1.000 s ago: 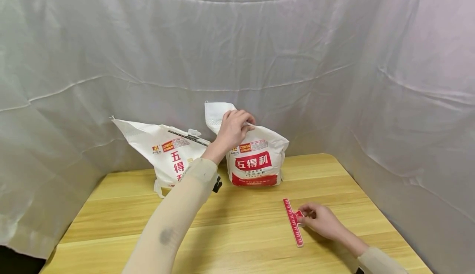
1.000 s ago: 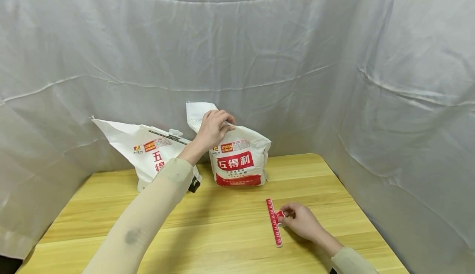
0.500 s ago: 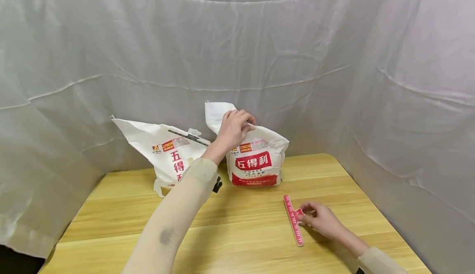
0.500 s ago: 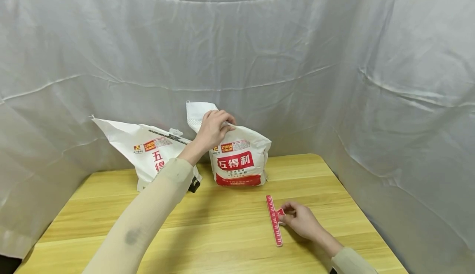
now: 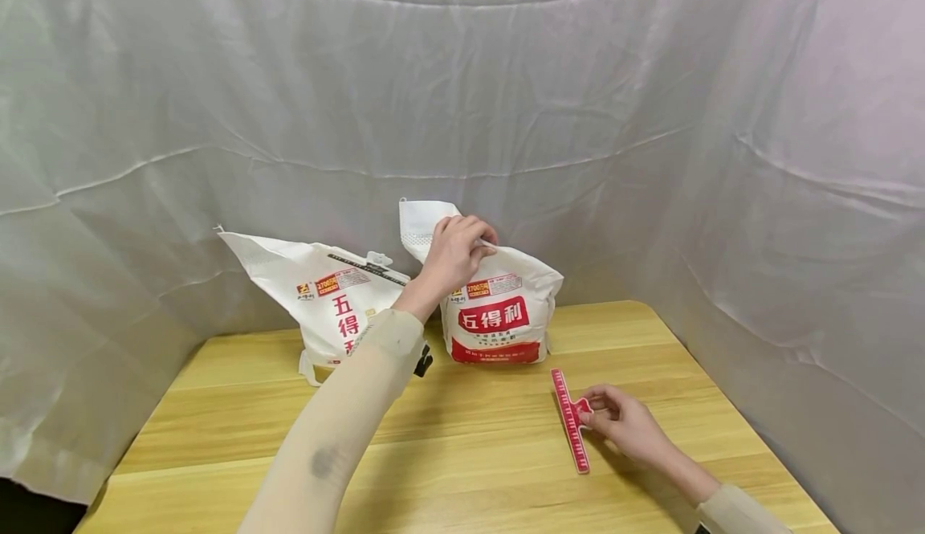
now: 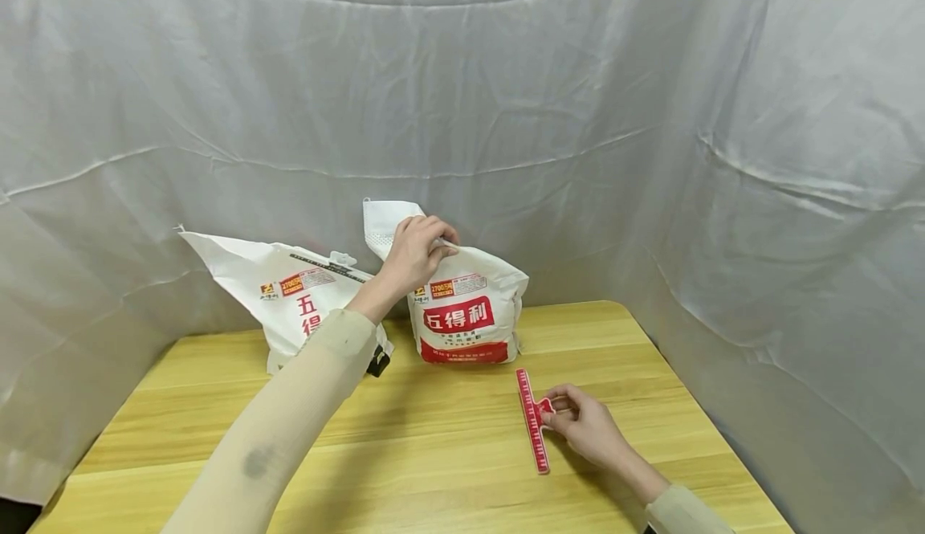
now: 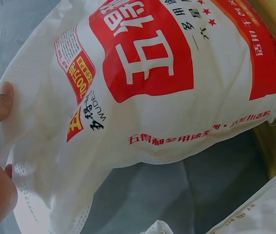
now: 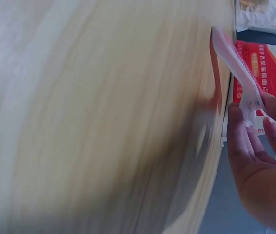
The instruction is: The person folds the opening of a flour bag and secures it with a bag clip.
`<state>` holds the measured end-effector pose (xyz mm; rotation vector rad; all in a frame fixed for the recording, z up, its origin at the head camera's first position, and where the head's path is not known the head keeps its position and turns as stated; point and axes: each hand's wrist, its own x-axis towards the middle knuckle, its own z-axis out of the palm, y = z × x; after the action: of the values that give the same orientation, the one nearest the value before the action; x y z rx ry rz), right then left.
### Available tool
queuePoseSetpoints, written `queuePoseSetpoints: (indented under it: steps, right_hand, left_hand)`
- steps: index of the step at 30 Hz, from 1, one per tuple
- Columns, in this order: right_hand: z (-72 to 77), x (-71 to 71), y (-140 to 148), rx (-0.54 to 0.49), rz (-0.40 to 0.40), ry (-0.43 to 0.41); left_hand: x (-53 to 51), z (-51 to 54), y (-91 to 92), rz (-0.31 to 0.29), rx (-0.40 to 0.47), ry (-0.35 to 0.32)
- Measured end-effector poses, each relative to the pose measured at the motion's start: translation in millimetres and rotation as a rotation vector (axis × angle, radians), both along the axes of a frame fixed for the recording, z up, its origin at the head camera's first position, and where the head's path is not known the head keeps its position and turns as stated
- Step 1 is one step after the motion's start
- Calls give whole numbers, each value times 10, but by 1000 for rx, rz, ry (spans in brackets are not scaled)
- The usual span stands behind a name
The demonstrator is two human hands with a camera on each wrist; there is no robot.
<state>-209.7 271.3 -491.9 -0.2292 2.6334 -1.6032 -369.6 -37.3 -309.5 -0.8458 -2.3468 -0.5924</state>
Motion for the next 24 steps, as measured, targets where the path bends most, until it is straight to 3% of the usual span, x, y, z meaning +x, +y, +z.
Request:
queuePoseSetpoints:
  steps: [7, 24]
  right_hand:
    - [44, -13, -22, -54, -26, 28]
    - [219, -40, -67, -14, -154, 196]
  left_hand:
    - [-9, -2, 5, 1, 4, -4]
    - [-2, -10, 0, -6, 4, 8]
